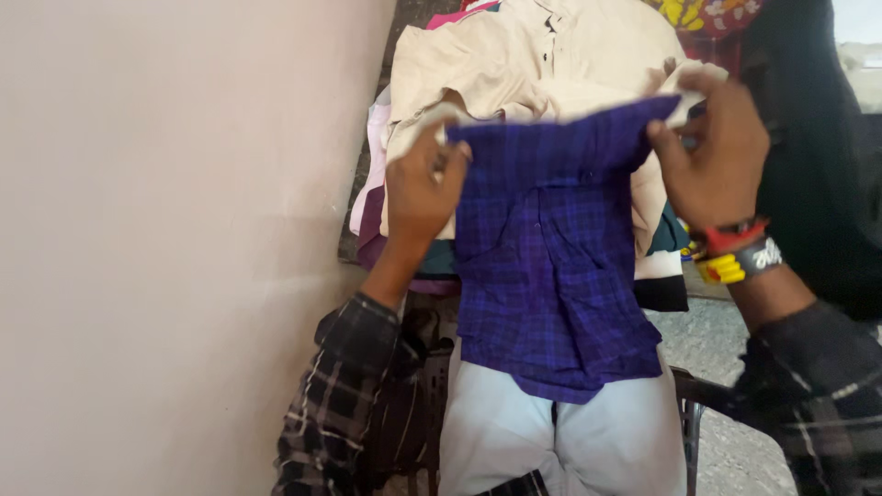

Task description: The person folds a white shirt, a blue plaid shirt, and a pink striped shirt, then places them on top of a stack of clothes.

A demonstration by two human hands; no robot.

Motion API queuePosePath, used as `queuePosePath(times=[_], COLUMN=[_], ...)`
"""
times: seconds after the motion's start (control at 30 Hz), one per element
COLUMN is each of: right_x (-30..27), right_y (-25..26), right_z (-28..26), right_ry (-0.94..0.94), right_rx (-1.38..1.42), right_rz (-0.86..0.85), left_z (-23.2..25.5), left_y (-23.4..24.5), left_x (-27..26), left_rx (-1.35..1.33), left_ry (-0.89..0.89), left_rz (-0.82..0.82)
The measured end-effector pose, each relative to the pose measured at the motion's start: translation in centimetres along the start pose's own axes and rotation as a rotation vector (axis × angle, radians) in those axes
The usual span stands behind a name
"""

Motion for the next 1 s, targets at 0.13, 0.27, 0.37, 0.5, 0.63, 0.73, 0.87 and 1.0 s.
queuePosePath(times=[0.13,0.27,0.37,0.5,0.63,0.73,0.87,1.0], right_x=[1.1,-0.6,-0.3,1.8,5.0,6.6,6.2,4.9], right_y=[-3.1,-6.9,-7.5,-8.6,-7.2,-5.6,-7.9,-10.3], right_z=[0.9,0.3,1.8,4.9,6.3,4.5,4.9,5.9], right_ry=[-0.018,0.062,-0.094,-0.316,-0.288,-0.012,-0.052,-0.088], right_rx=[0.153,-0.079,-0.315,-0.22,0.104,0.388,0.229,-0.097], right_rz=[-0.133,-0.293,-0.309,-0.368,-0.176,-0.025,-0.194,-0.309], left_z=[-2.6,-1.6,-0.6,-4.7,-6.4,-3.7,-4.2,-4.6], left_y=[-2.3,-4.7,-4.4,-6.4,-5.6,-3.7,-6.2,-7.7], left_x=[1.0,-0.6,-1.2,1.8,5.8,8.2,7.6,6.6], left_rx=[-0.031,0.243,0.403,0.379,0.053,-0.101,-0.01,0.402], left_ry=[0.145,-0.085,-0.173,0.177,0.243,-0.099,-0.08,-0.016], left_rz=[-0.098,-0.126,-0.022,-0.325,-0.23,0.018,-0.079,-0.129])
Point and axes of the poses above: each hand's wrist, its own x-axis towards the middle knuckle, its own y-axis out of the back of the hand, z = x × y, the point moved 10 cm from there along x, towards the middle knuckle, and after that the axes turned 11 degrees about -z, right-handed, at the moved point
